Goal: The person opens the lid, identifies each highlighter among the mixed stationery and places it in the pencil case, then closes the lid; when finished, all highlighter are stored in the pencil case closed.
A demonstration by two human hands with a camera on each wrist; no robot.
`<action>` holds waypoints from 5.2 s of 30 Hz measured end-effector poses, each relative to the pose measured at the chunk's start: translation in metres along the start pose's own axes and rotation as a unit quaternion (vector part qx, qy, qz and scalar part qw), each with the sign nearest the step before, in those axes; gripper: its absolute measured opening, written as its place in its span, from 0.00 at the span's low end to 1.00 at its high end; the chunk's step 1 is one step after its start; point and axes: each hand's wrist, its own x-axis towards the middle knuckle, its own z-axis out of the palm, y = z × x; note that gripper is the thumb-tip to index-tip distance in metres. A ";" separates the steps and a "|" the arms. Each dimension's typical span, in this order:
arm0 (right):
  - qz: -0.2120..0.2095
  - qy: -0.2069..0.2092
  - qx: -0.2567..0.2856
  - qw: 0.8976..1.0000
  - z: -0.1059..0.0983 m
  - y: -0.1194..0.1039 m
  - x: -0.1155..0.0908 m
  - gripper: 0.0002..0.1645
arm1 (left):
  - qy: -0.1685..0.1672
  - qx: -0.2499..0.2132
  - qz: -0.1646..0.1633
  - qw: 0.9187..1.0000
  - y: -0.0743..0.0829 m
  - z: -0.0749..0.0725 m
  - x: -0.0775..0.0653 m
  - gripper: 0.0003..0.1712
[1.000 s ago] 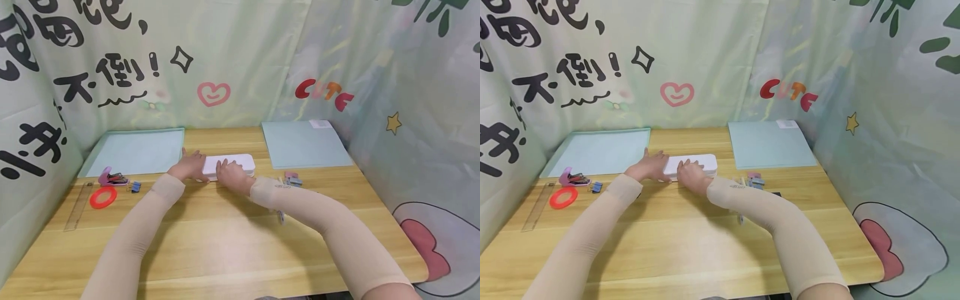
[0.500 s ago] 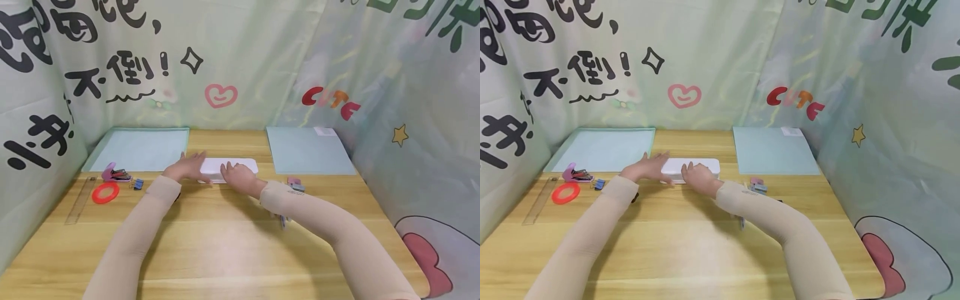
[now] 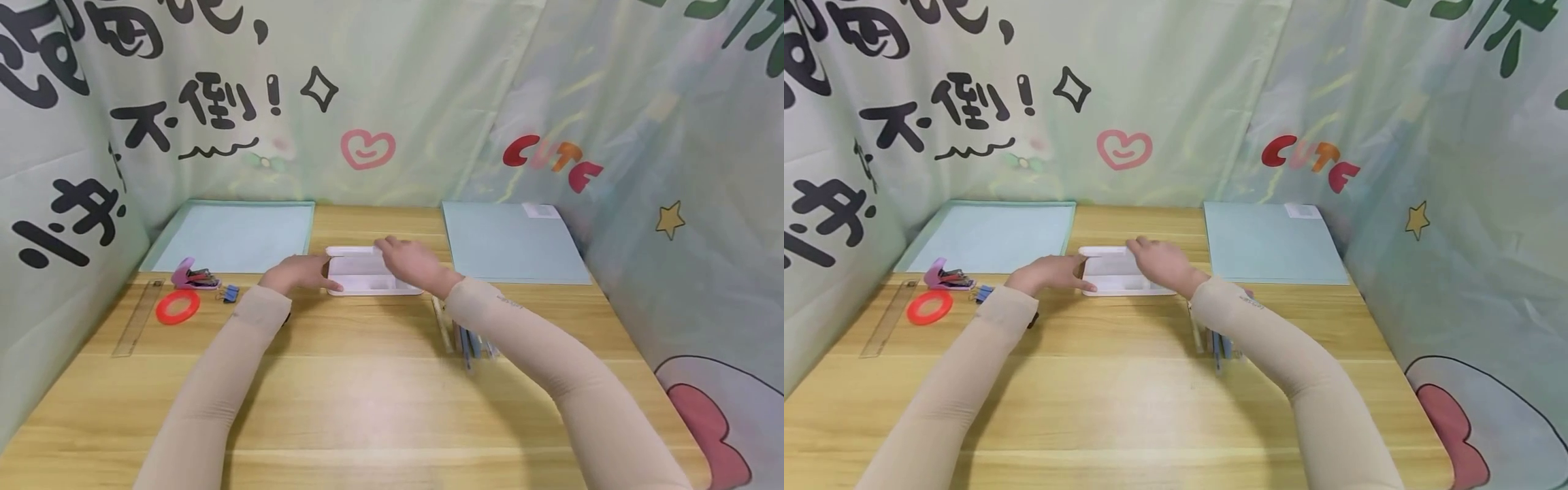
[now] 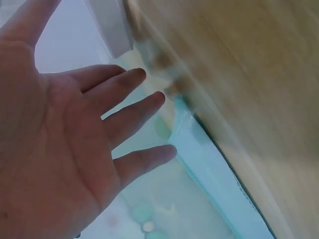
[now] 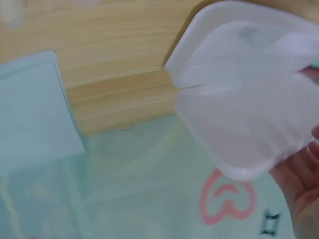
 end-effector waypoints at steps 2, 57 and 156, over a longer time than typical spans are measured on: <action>0.046 0.018 0.024 0.999 0.001 0.008 0.006 0.10 | 0.003 0.003 0.003 1.000 -0.001 0.001 0.000 0.52; 0.175 -0.124 0.042 0.976 -0.024 0.009 -0.075 0.14 | 0.057 0.136 0.022 0.989 0.015 -0.010 -0.004 0.57; 0.086 -0.181 0.102 0.974 0.036 -0.005 -0.008 0.16 | 0.047 0.127 0.008 0.991 0.012 -0.002 0.000 0.57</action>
